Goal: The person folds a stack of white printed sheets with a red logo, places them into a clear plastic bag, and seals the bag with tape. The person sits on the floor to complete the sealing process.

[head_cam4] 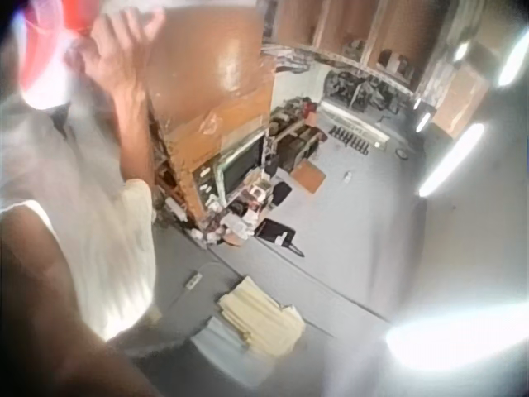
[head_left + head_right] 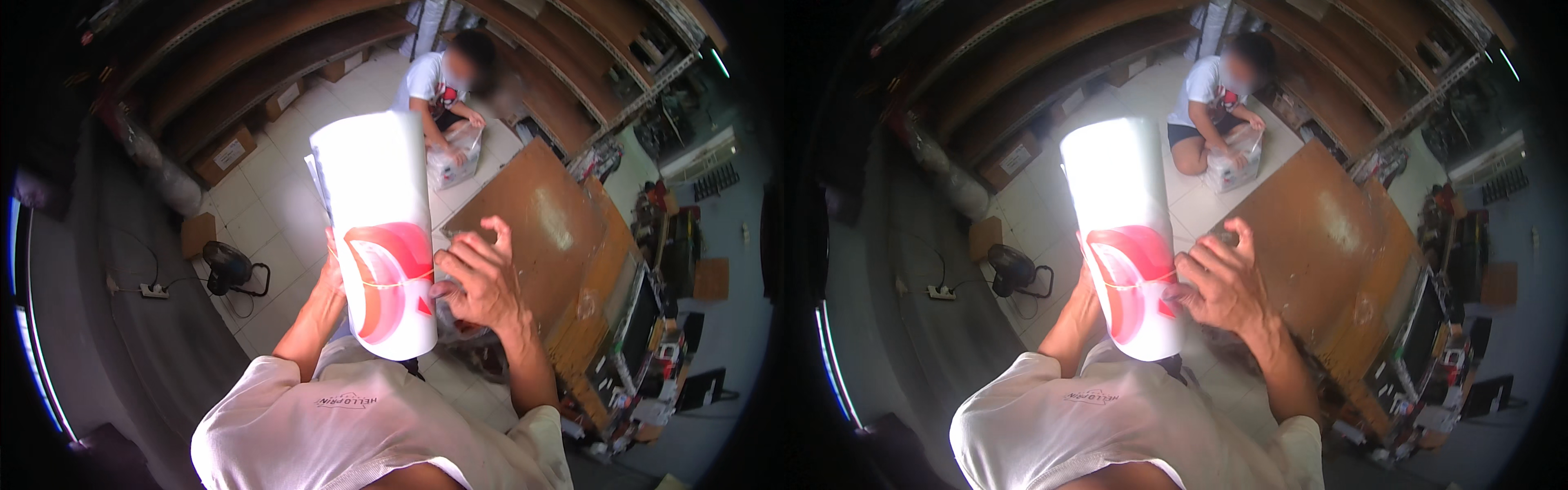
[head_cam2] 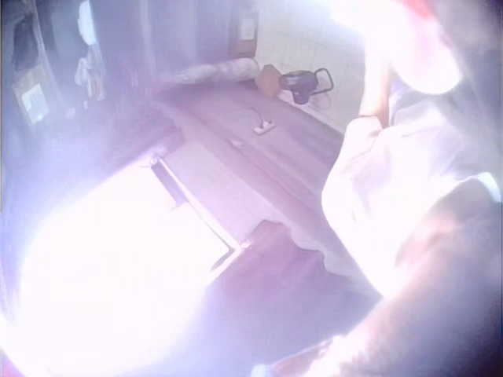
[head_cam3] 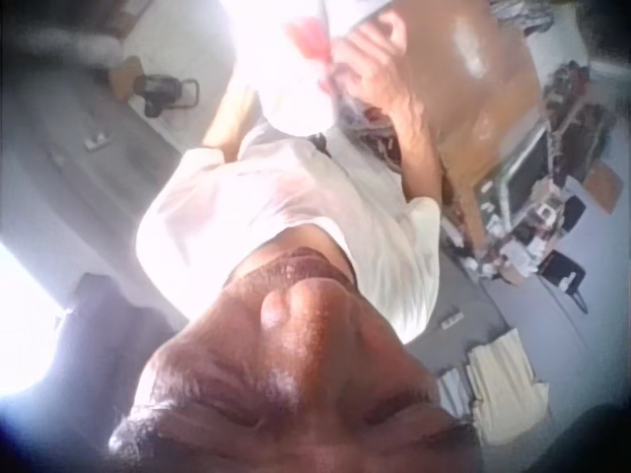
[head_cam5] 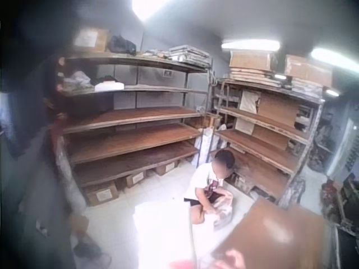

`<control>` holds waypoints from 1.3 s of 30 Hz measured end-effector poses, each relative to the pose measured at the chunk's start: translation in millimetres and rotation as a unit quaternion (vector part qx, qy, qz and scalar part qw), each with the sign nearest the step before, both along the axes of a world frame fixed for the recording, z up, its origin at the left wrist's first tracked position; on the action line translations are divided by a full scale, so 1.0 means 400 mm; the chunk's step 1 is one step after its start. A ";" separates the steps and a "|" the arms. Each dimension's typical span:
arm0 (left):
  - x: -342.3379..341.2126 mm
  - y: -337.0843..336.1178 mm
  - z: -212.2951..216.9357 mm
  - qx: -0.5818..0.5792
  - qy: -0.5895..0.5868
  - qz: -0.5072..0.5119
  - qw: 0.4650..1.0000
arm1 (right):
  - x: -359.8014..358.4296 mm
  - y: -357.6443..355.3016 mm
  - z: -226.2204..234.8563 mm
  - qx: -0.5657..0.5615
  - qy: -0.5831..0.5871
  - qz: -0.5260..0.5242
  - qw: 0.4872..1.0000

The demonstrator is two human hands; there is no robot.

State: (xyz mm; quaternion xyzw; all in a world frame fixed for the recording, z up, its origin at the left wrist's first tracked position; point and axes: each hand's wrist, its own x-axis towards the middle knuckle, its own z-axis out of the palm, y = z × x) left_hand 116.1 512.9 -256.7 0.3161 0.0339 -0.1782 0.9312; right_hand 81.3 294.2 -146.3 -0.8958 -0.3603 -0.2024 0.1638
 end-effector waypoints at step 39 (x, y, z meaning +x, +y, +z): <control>0.454 0.869 0.062 0.460 -0.133 -0.179 0.859 | 0.539 0.885 -0.700 0.734 0.576 0.146 0.330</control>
